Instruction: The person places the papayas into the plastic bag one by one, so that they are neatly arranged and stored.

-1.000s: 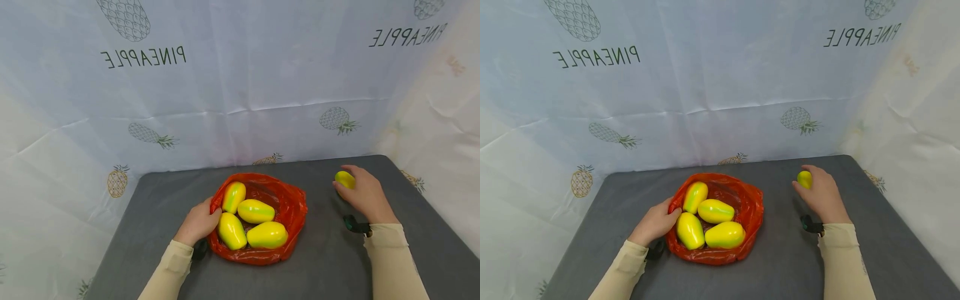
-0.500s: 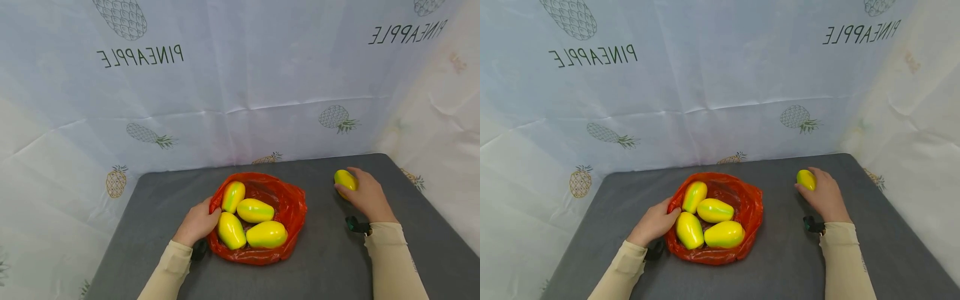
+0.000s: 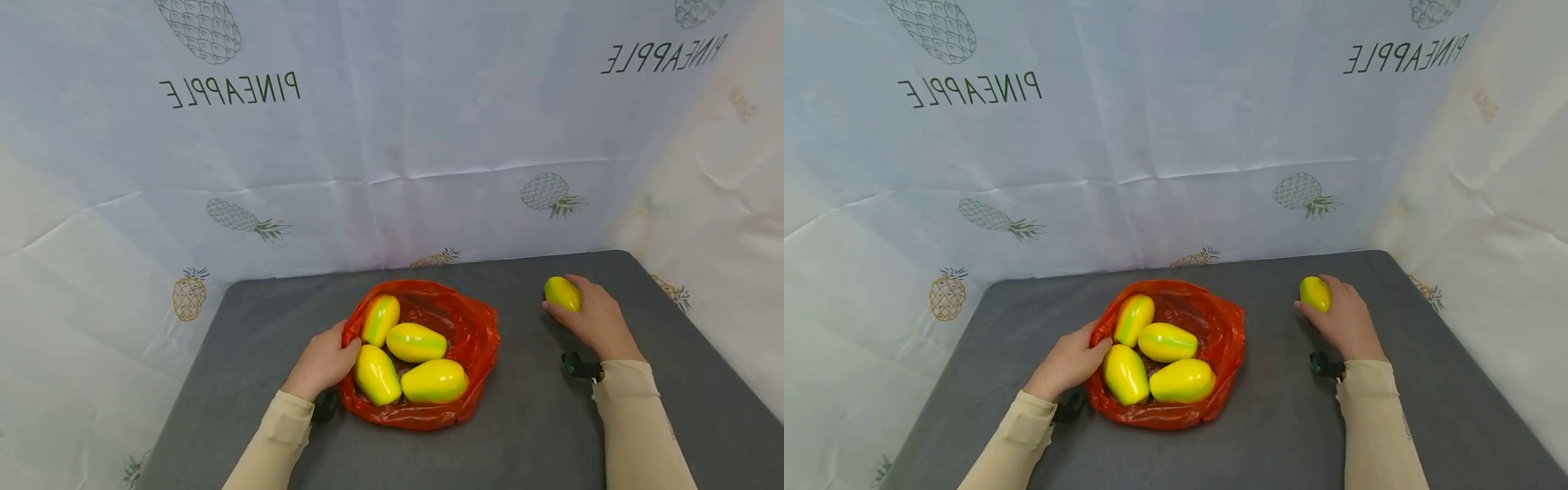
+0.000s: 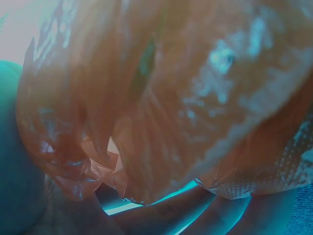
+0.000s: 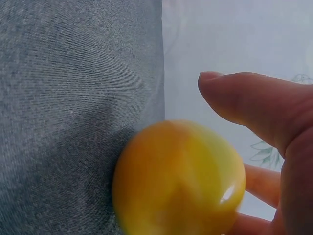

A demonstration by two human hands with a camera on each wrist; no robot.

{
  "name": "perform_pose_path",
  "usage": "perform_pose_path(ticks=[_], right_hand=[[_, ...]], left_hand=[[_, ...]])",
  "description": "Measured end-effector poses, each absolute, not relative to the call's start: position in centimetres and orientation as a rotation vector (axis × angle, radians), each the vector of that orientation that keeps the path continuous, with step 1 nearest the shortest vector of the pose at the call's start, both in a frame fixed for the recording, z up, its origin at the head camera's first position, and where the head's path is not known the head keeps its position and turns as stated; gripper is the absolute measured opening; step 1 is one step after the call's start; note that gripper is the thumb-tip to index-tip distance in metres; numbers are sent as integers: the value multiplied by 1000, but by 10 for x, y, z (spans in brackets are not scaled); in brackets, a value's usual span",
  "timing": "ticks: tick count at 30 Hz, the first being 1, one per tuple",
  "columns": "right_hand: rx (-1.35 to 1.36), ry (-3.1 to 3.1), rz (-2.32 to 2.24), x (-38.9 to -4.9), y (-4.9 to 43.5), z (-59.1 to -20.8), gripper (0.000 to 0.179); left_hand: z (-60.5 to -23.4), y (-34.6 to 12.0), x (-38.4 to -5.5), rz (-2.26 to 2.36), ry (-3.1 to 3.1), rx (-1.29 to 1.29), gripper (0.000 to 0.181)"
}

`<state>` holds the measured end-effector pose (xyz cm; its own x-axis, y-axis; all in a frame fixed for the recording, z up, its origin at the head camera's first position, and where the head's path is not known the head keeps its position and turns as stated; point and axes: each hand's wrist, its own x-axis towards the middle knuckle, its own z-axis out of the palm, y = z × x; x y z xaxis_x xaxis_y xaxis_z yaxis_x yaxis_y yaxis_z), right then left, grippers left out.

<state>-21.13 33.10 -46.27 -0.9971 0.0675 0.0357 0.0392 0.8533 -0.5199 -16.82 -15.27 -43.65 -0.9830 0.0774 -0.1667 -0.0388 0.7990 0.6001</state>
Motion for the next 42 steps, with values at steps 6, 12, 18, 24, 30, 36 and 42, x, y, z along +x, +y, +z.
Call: perform_pose_path(ticks=[6, 12, 18, 24, 30, 36, 42], right_hand=[[-97, -2987, 834, -211, 330, -465, 95], [-95, -2996, 822, -210, 331, -466, 93], [-106, -3000, 832, -210, 330, -466, 91], [-88, -3000, 824, -211, 330, -465, 87], [-68, -2993, 816, -212, 329, -465, 84], [-56, -2992, 823, -211, 329, -463, 83], [-48, -3004, 815, -211, 330, -463, 83]], left_hand=[[-437, -154, -168, 934, 2802, 36, 51], [-439, -154, -168, 940, 2801, 46, 51], [-440, -154, -169, 942, 2808, 47, 49], [-440, -155, -169, 944, 2809, 50, 48], [-440, -155, -169, 941, 2809, 52, 49], [-439, -155, -169, 943, 2810, 53, 47], [-439, -155, -169, 946, 2802, 46, 46]])
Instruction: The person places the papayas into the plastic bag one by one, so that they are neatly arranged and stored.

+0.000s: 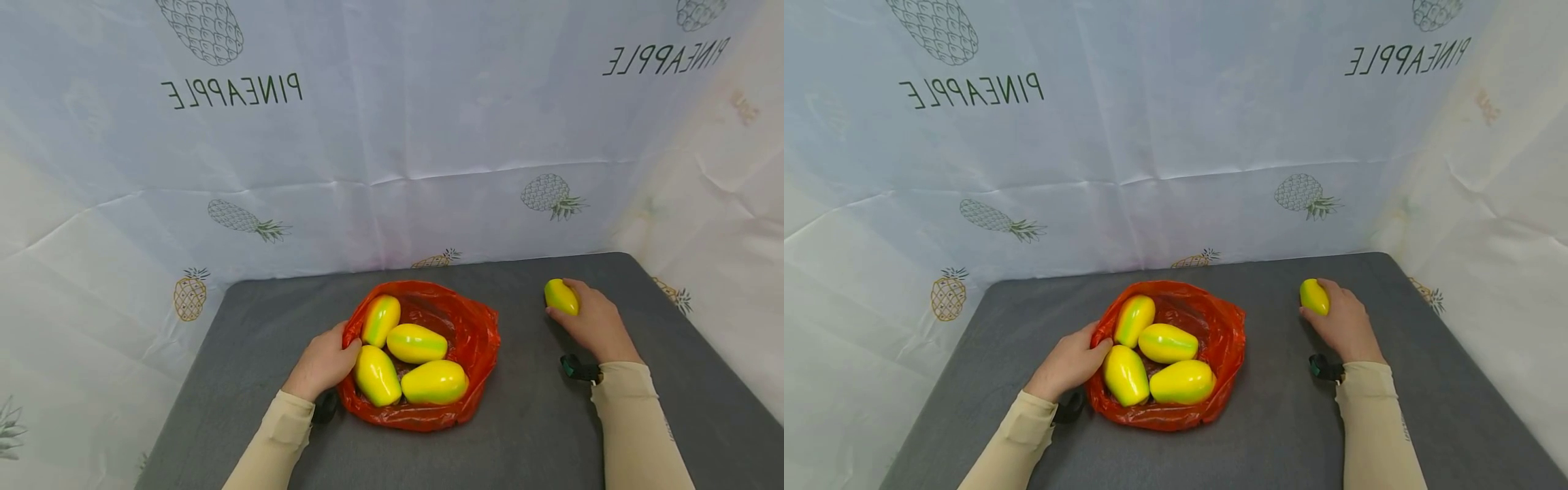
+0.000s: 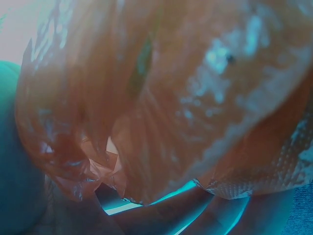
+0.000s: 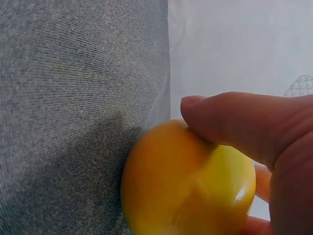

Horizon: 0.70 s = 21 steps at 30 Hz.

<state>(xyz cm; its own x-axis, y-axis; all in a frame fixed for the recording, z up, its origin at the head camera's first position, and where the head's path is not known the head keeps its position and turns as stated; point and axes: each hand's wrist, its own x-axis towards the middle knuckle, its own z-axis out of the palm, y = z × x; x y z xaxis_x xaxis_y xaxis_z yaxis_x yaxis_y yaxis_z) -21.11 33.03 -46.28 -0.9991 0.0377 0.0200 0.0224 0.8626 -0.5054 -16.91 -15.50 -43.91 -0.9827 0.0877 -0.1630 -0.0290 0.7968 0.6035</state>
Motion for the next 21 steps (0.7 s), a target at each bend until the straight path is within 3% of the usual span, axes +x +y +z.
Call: perform_pose_path(ticks=[21], right_hand=[[-25, -3012, 796, -212, 327, -457, 83]], left_hand=[[-440, -154, -169, 937, 2804, 33, 47]])
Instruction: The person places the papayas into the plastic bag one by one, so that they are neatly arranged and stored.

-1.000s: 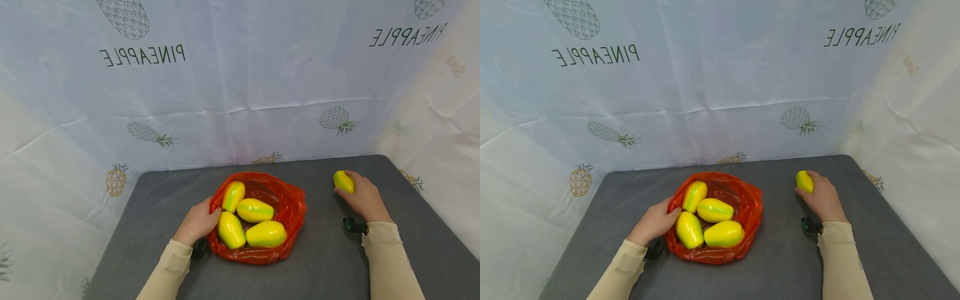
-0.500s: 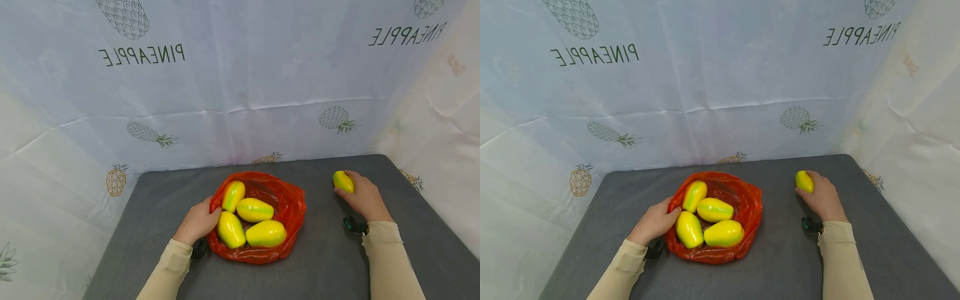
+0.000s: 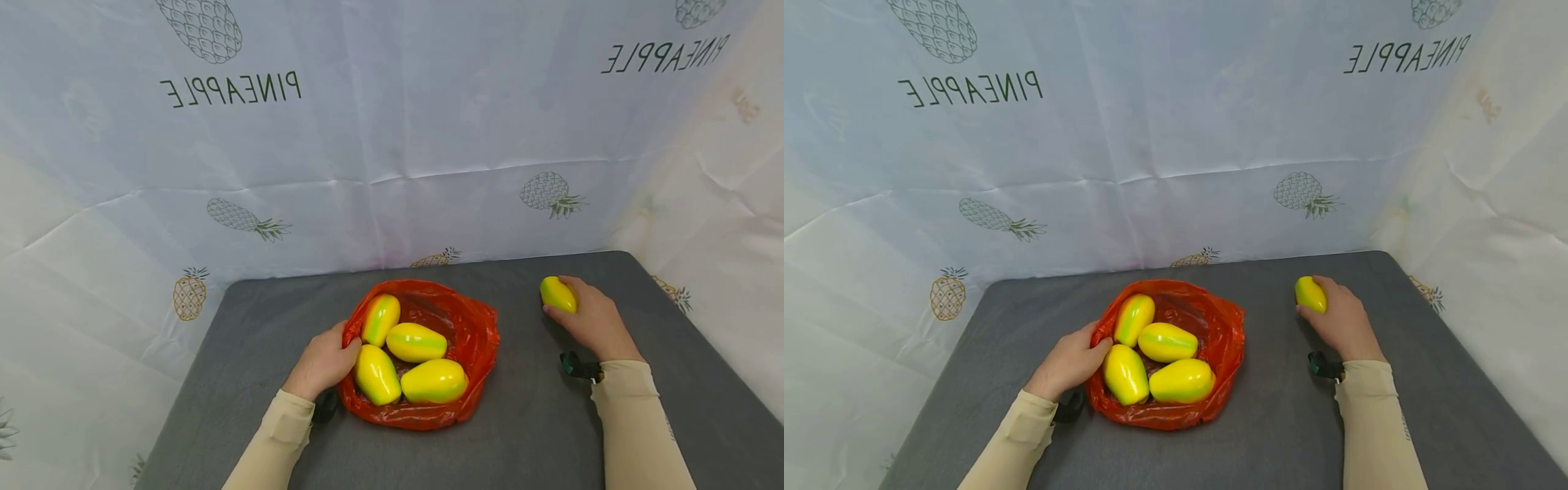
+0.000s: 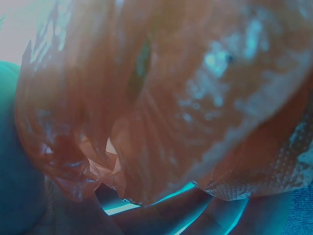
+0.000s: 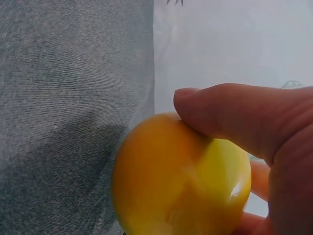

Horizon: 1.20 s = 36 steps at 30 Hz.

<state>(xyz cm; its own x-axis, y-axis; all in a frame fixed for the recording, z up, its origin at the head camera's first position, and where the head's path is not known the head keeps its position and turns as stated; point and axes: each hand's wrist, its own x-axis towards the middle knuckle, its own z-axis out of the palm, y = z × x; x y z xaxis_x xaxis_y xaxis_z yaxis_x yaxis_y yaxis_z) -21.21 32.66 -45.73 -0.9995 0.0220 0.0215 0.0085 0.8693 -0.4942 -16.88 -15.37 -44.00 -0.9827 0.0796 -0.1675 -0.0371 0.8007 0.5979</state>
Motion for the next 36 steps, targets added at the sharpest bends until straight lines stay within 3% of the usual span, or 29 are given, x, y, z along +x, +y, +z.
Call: perform_pose_path(ticks=[36], right_hand=[[41, -3026, 780, -206, 303, -435, 80]], left_hand=[[-442, -154, -170, 925, 2818, 50, 51]])
